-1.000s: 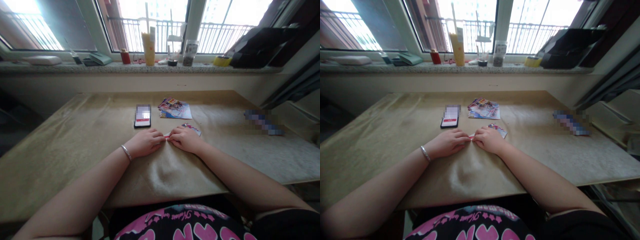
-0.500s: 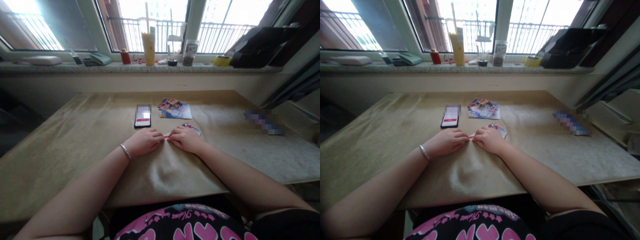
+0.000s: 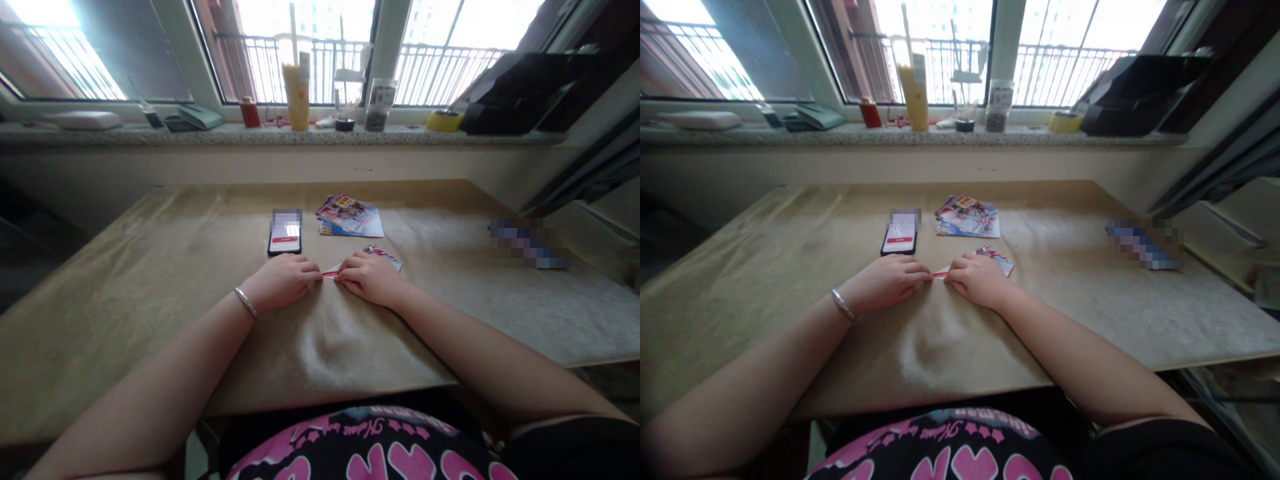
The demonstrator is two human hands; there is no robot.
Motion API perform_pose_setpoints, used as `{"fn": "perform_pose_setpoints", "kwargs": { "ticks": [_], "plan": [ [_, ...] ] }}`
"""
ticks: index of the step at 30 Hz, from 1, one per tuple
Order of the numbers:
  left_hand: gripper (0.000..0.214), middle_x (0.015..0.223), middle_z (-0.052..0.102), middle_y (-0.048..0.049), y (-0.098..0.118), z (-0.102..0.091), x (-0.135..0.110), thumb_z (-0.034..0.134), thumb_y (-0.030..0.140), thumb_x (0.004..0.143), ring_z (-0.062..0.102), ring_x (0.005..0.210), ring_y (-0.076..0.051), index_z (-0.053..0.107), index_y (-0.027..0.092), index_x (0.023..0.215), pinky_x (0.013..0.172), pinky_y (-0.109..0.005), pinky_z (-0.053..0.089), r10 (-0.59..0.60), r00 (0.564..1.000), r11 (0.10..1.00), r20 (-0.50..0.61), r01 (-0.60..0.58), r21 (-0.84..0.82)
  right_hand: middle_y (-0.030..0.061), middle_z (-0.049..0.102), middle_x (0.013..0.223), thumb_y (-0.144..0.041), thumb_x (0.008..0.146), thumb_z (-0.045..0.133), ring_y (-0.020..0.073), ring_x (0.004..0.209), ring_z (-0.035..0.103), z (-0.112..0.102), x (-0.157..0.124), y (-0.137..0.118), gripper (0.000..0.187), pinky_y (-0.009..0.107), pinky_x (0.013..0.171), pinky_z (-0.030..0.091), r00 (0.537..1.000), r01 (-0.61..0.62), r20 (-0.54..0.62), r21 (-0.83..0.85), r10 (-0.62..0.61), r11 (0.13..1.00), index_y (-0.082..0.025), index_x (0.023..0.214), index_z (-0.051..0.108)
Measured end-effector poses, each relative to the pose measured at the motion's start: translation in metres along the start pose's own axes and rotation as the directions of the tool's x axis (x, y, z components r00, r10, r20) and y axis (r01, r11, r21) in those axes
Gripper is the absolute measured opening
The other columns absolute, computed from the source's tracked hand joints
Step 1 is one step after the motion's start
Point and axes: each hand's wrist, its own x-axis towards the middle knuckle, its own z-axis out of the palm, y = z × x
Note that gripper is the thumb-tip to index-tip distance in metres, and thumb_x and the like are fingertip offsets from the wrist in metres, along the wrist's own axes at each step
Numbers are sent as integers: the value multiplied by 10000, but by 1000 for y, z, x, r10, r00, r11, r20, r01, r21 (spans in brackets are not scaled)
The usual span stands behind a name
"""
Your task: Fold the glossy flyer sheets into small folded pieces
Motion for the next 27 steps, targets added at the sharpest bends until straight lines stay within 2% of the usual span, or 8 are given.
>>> {"fn": "perform_pose_setpoints", "kwargs": {
  "ticks": [12, 18, 22, 27],
  "plan": [
    [308, 1009, 677, -48, -1, -3, -3, 492, 93, 817, 611, 873, -188, 664, 192, 1052, 794, -315, 488, -32, 998, 999, 46, 33, -14, 44, 682, 913, -234, 909, 489, 168, 846, 552, 2, -1, 2, 220, 295, 766, 392, 999, 27, -18, 9, -26, 1000, -229, 903, 709],
    [258, 1000, 674, -50, -1, -3, -6, 497, 99, 826, 617, 869, -181, 671, 189, 993, 776, -303, 496, -66, 997, 997, 46, 68, -25, 41, 689, 915, -230, 912, 489, 172, 846, 552, 1, -2, 1, 226, 301, 773, 399, 1000, 22, -21, 5, -22, 1000, -231, 916, 715],
    [218, 1006, 663, -52, -1, -2, -8, 495, 129, 844, 617, 900, -178, 655, 180, 984, 786, -291, 500, -108, 993, 990, 53, 112, -81, 47, 693, 913, -236, 919, 490, 183, 856, 548, 4, -2, 2, 226, 313, 777, 405, 997, 60, -42, -9, -61, 998, -230, 944, 714],
    [237, 1084, 643, -59, 1, 0, -7, 468, 174, 877, 600, 937, -178, 619, 181, 1060, 805, -297, 499, -103, 995, 990, -8, 102, -98, 59, 694, 950, -236, 937, 466, 186, 856, 542, 12, 4, 3, 242, 313, 770, 424, 988, 117, -99, 4, -116, 993, -220, 984, 703]
  ]
}}
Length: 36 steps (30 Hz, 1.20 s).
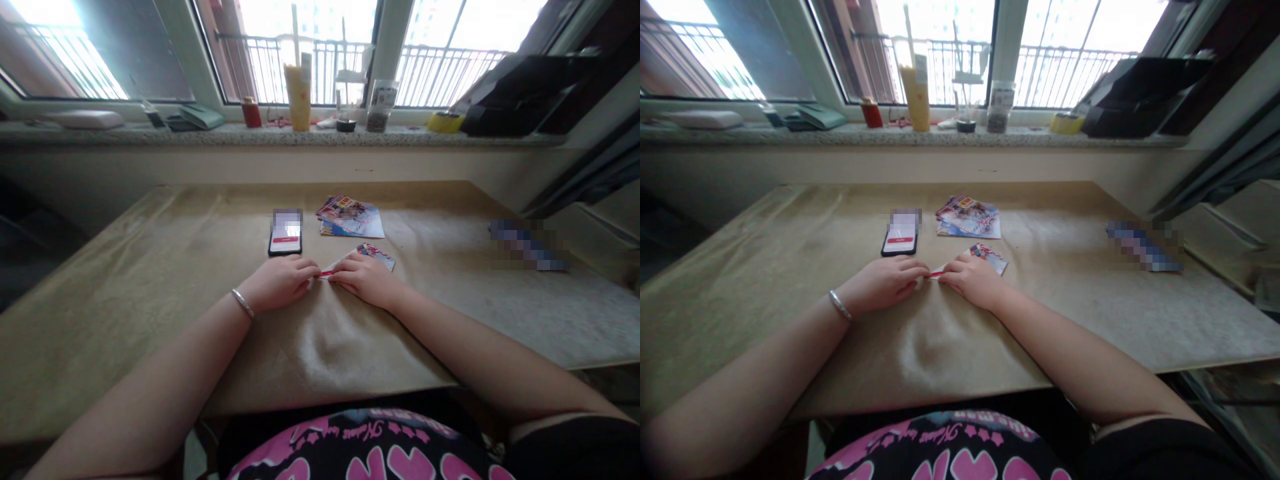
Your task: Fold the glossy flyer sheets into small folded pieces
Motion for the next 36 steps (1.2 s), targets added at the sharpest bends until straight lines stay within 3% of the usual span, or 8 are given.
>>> {"fn": "perform_pose_setpoints", "kwargs": {
  "ticks": [6, 16, 26, 36],
  "plan": [
    [290, 1072, 663, -42, 1, 3, 0, 474, 170, 882, 582, 919, -171, 636, 224, 1116, 805, -295, 498, 49, 999, 999, -19, -48, 14, 57, 687, 953, -221, 919, 486, 190, 886, 544, 4, 4, 0, 202, 318, 790, 414, 1000, -3, 19, 2, 3, 1000, -208, 955, 684],
    [285, 1048, 662, -46, 5, 3, 3, 478, 166, 879, 566, 877, -177, 650, 223, 1098, 764, -294, 489, 30, 1000, 998, -1, -29, 61, 69, 661, 915, -235, 904, 491, 190, 865, 525, -11, 4, -3, 203, 311, 753, 379, 995, -46, 87, -72, 52, 996, -207, 891, 691],
    [287, 1081, 655, -41, 7, 2, 5, 492, 109, 831, 574, 966, -180, 632, 195, 1066, 848, -305, 486, 33, 999, 999, 4, -33, -17, 42, 666, 816, -231, 862, 538, 200, 853, 516, -21, -1, 4, 159, 329, 777, 348, 995, 13, 96, -96, -4, 995, -219, 811, 689],
    [298, 1046, 617, -68, 10, 7, 8, 488, 308, 916, 535, 929, -200, 588, 207, 1178, 809, -322, 474, 54, 999, 998, -8, -54, 14, 35, 682, 902, -222, 908, 500, 178, 851, 522, -12, -4, 9, 196, 310, 730, 341, 999, 2, 49, -90, 3, 996, -242, 939, 692]
  ]
}}
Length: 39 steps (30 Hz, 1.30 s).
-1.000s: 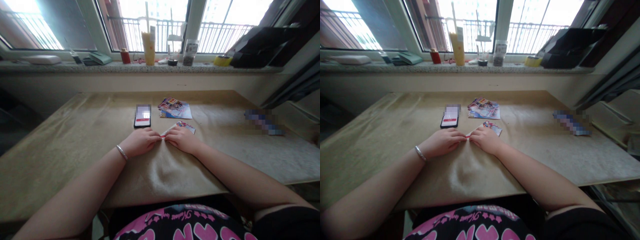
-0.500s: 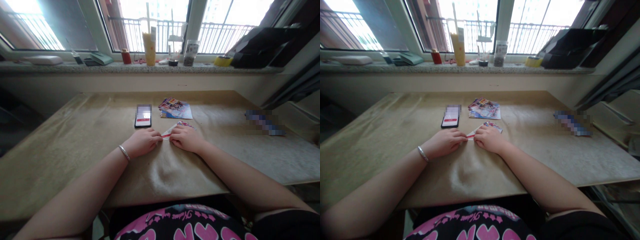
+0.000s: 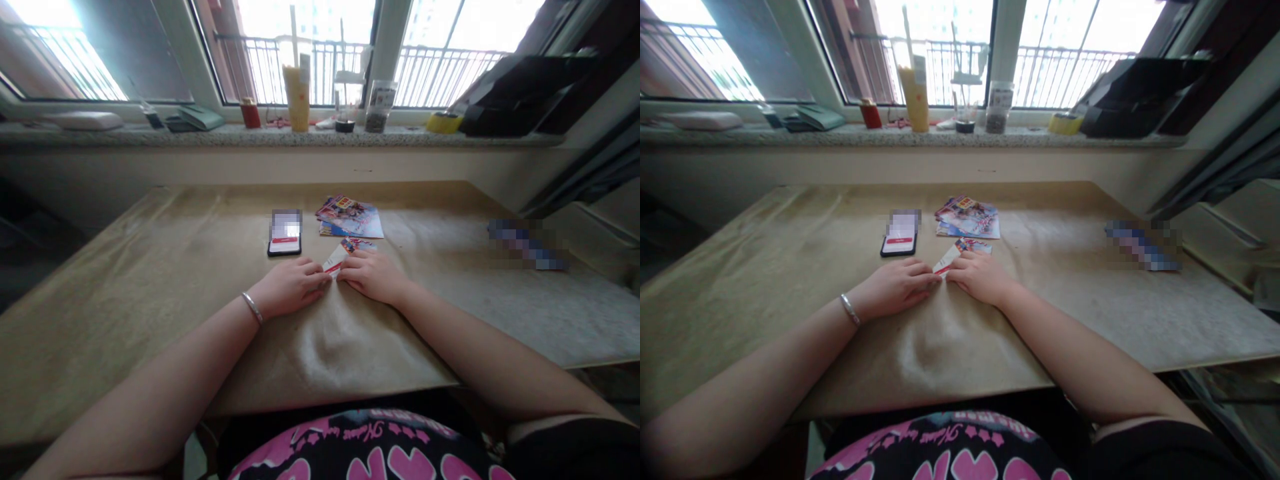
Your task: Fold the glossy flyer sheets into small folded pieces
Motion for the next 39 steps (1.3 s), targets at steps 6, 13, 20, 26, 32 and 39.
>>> {"fn": "perform_pose_setpoints", "kwargs": {
  "ticks": [6, 13, 20, 26, 32, 39],
  "plan": [
    [290, 1048, 606, -69, -1, 2, 1, 486, 301, 920, 521, 932, -194, 590, 215, 1177, 832, -325, 462, 8, 1000, 1000, 3, -8, -6, 42, 682, 940, -206, 914, 489, 172, 858, 528, 3, 3, -1, 226, 299, 732, 361, 1000, -11, 8, 52, 11, 999, -252, 1006, 690],
    [233, 1010, 618, -64, -2, -2, 1, 469, 259, 921, 528, 898, -188, 619, 203, 1091, 796, -312, 462, 35, 999, 999, -9, -35, 21, 44, 674, 944, -187, 889, 502, 177, 852, 529, 0, 4, -1, 235, 298, 712, 361, 999, -3, 46, 28, 2, 1000, -249, 1022, 686],
    [241, 962, 642, -71, -4, -6, 0, 444, 209, 919, 552, 857, -179, 661, 195, 1022, 744, -296, 480, 35, 999, 999, -20, -35, -1, 56, 674, 936, -182, 861, 515, 185, 847, 541, -9, 2, -1, 220, 298, 706, 370, 995, -11, 99, 11, 10, 1000, -233, 975, 696],
    [257, 1060, 655, -54, -8, -6, -2, 457, 178, 902, 579, 918, -165, 655, 209, 1064, 822, -295, 488, 25, 1000, 997, -6, -26, -71, 50, 677, 924, -168, 839, 525, 178, 843, 553, -14, -3, 6, 221, 291, 715, 384, 995, -5, 100, 23, 2, 1000, -237, 942, 709],
    [263, 1074, 662, -32, -10, -5, -3, 444, 171, 902, 586, 934, -164, 659, 220, 1045, 841, -292, 483, 4, 1000, 996, 18, -2, -91, 47, 684, 892, -201, 852, 521, 185, 827, 566, -20, -6, 8, 213, 291, 706, 387, 990, -44, 133, -21, 47, 999, -239, 877, 730],
    [242, 1077, 671, -30, -12, -7, -5, 470, 150, 875, 597, 944, -159, 667, 212, 1001, 848, -284, 485, 1, 1000, 995, 20, 1, -99, 36, 697, 882, -179, 848, 515, 177, 813, 578, -23, -10, 10, 231, 287, 702, 403, 990, -64, 124, 1, 63, 998, -245, 853, 736]
  ]
}}
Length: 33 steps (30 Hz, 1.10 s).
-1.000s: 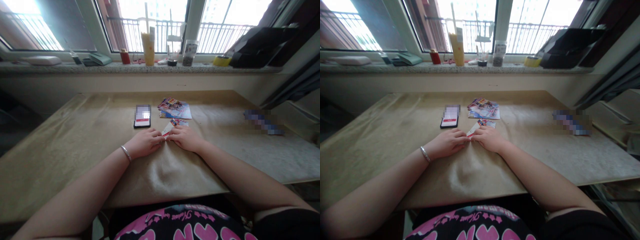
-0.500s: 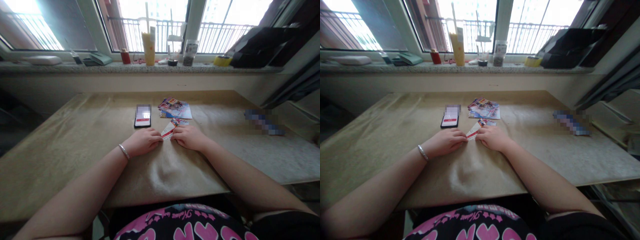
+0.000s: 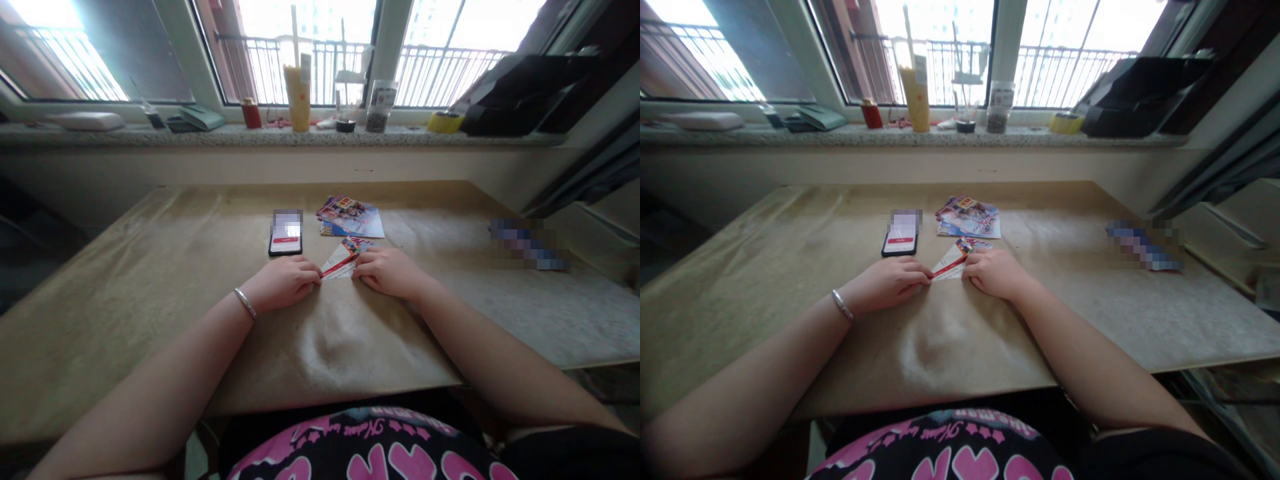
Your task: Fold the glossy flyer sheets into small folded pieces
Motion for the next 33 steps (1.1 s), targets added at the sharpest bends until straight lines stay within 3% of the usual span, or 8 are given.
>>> {"fn": "perform_pose_setpoints", "kwargs": {
  "ticks": [12, 21, 33],
  "plan": [
    [246, 1085, 677, -25, 6, -4, -1, 478, 137, 838, 609, 960, -177, 679, 201, 966, 876, -311, 497, -34, 999, 999, 20, 35, -12, 44, 687, 1014, -96, 798, 523, 199, 963, 570, 8, -6, 6, 263, 313, 840, 470, 1000, 8, -28, 106, -5, 994, -232, 918, 714],
    [280, 1102, 676, -9, -2, 0, -3, 465, 101, 823, 608, 990, -167, 675, 214, 968, 889, -301, 490, -44, 999, 997, 32, 46, -69, 8, 694, 1055, -119, 793, 518, 183, 956, 620, -1, -12, 10, 275, 293, 825, 460, 995, -102, 16, 86, 101, 991, -259, 885, 737],
    [295, 1117, 677, 5, -6, 1, -5, 466, 71, 795, 600, 1022, -165, 677, 217, 942, 917, -301, 486, -39, 999, 993, 23, 41, -109, 21, 711, 985, -193, 831, 480, 166, 857, 629, -10, -12, 6, 264, 261, 675, 408, 966, -231, 110, -26, 232, 973, -248, 792, 736]
  ]
}}
